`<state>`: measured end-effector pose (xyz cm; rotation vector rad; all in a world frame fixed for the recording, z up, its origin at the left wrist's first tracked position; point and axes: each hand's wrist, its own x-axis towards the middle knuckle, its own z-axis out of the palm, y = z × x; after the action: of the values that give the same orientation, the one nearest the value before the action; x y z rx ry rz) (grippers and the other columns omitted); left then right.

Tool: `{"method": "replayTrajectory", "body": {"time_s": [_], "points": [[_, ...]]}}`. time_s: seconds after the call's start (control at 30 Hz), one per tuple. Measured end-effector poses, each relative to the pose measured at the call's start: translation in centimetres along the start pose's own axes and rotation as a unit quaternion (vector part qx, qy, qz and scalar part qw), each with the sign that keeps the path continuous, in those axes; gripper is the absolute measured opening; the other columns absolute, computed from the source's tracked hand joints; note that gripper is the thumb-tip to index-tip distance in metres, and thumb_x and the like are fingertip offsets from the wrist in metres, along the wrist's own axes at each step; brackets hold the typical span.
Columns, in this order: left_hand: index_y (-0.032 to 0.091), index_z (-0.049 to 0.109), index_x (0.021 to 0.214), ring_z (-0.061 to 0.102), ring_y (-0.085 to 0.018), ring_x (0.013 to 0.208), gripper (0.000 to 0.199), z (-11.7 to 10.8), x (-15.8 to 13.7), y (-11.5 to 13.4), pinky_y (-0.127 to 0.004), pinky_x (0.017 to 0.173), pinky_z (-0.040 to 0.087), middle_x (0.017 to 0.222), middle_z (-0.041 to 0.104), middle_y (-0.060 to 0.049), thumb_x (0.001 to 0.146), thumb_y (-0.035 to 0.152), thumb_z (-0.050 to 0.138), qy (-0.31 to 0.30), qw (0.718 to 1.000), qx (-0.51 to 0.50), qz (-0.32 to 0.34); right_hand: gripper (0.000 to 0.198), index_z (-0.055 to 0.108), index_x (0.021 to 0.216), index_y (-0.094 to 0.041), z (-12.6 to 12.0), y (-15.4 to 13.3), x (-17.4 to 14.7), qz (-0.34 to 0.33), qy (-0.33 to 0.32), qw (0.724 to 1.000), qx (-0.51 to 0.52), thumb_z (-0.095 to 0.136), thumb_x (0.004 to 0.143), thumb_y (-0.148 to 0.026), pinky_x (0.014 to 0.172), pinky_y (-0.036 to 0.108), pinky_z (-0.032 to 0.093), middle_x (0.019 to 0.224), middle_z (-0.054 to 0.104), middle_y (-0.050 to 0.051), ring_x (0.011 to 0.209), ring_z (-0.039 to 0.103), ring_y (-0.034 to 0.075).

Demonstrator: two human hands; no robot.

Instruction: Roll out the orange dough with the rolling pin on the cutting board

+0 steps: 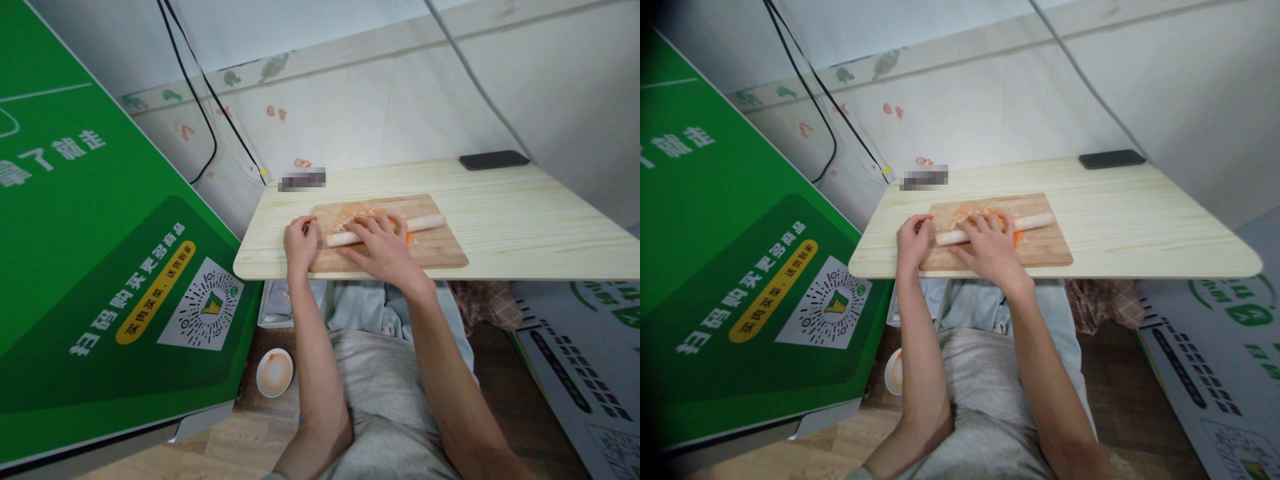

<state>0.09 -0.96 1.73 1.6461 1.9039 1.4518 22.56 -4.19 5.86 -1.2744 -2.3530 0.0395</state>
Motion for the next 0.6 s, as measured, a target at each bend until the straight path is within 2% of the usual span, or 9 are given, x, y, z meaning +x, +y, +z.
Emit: {"method": "replayTrajectory", "body": {"time_s": [0.6], "points": [[0.023,0.082,0.107,0.077,-0.027,0.111,0.022,0.00,0.02,-0.10,-0.043,0.109,0.059,0.117,0.085,-0.010,0.102,0.023,0.060,0.004,1.000,-0.003,0.007,0.046,0.072,0.148,-0.026,-0.21,-0.25,0.04,0.003,-0.003,1.000,0.002,0.055,0.114,-0.053,0.130,0.059,0.021,0.159,0.069,0.013,0.147,0.054,0.037]]}}
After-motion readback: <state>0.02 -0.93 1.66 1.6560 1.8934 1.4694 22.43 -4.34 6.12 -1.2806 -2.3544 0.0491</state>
